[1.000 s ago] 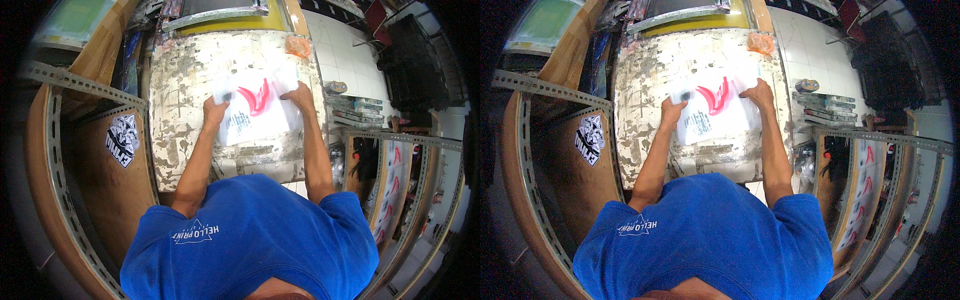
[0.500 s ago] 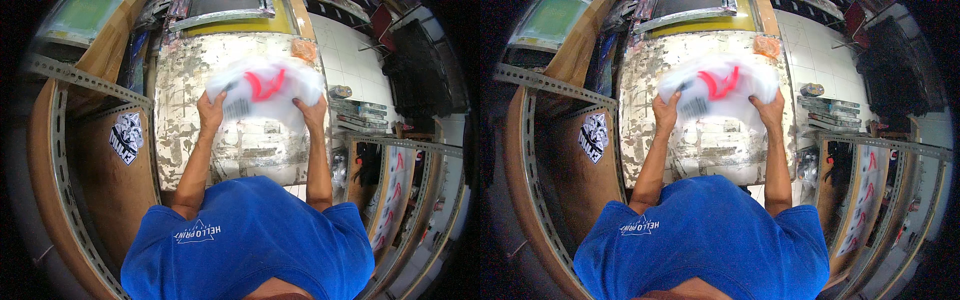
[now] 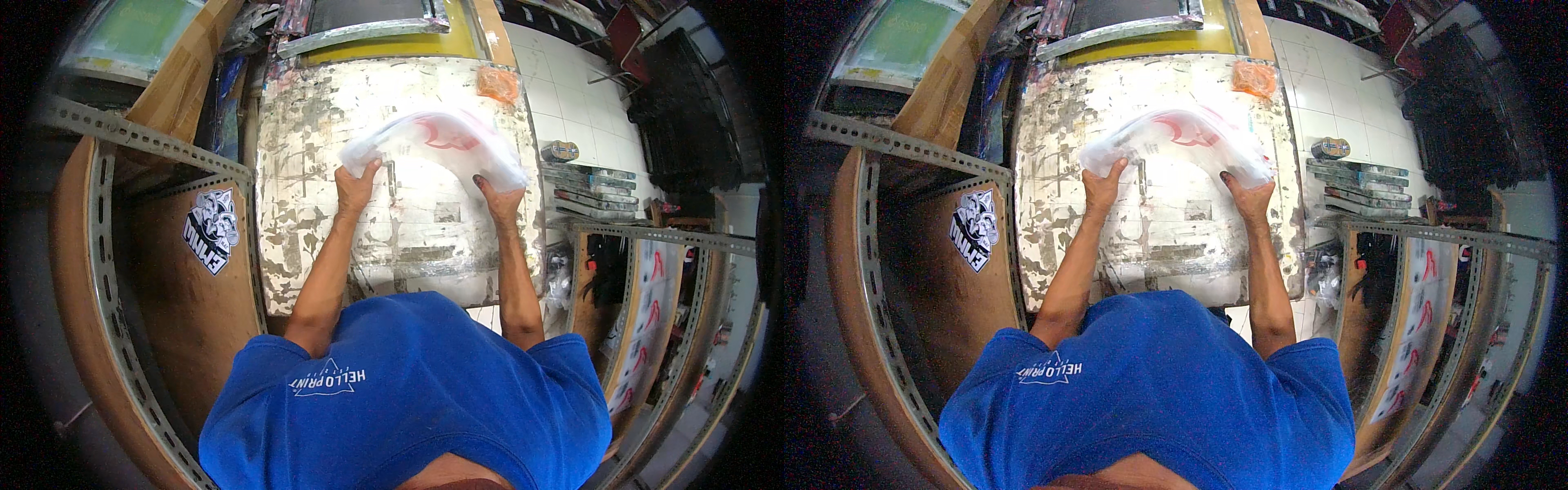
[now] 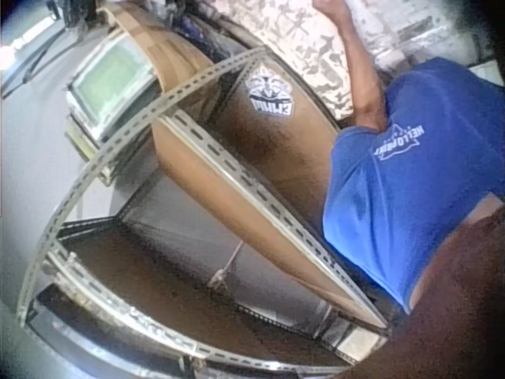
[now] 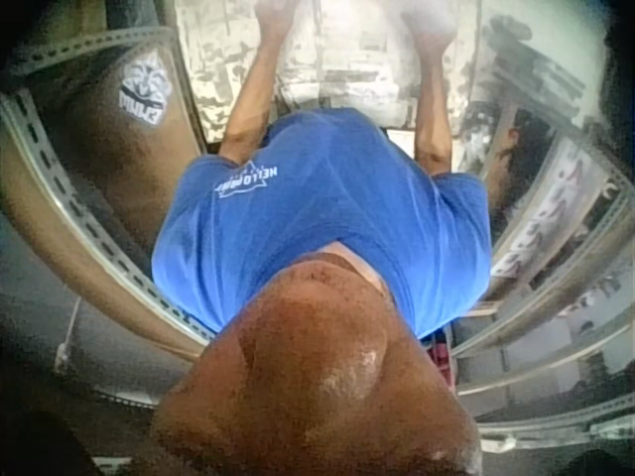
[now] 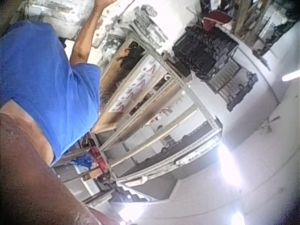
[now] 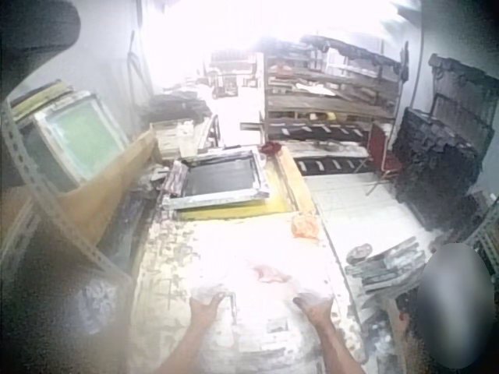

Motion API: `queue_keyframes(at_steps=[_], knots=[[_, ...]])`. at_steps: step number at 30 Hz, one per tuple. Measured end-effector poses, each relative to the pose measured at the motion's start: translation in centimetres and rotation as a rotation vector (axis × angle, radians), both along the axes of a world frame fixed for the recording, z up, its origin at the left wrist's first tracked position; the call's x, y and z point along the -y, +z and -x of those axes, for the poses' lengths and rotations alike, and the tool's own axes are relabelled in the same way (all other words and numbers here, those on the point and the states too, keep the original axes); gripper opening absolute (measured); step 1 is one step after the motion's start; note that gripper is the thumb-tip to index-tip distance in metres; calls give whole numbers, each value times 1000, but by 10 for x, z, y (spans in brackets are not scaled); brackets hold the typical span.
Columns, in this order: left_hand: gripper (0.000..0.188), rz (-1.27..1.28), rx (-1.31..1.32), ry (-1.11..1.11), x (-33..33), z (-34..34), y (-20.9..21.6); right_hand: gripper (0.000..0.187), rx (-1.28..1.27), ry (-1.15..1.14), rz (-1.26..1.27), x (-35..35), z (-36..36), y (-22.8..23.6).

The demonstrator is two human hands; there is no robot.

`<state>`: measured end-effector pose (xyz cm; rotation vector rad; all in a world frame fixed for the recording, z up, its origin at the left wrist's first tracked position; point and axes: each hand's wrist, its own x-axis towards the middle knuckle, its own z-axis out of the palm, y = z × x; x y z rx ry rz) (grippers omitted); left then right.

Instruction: The person picks up a plastic bag from a shelf, places it on a table, folds it, and then rolls it into a tight bundle before securing it with a small orange adhesive strip.

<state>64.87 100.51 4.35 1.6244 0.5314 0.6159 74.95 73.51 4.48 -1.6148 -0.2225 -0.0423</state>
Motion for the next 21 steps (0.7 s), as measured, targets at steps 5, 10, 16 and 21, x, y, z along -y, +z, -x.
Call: queue_keyframes(at_steps=[5, 10, 16, 21], knots=[[25, 16, -35, 42, -3, -13, 1, 47, 79, -150, 42, -12, -14, 9], [25, 48, -299, -154, -24, -42, 22, 37, -211, 71, 256, -3, -60, 67], [28, -229, -559, -256, -27, -69, -13, 30, -494, 174, 388, 4, -112, 29], [64, -540, -614, -97, -9, -51, 17, 31, -558, 175, 426, 9, -118, 8]])
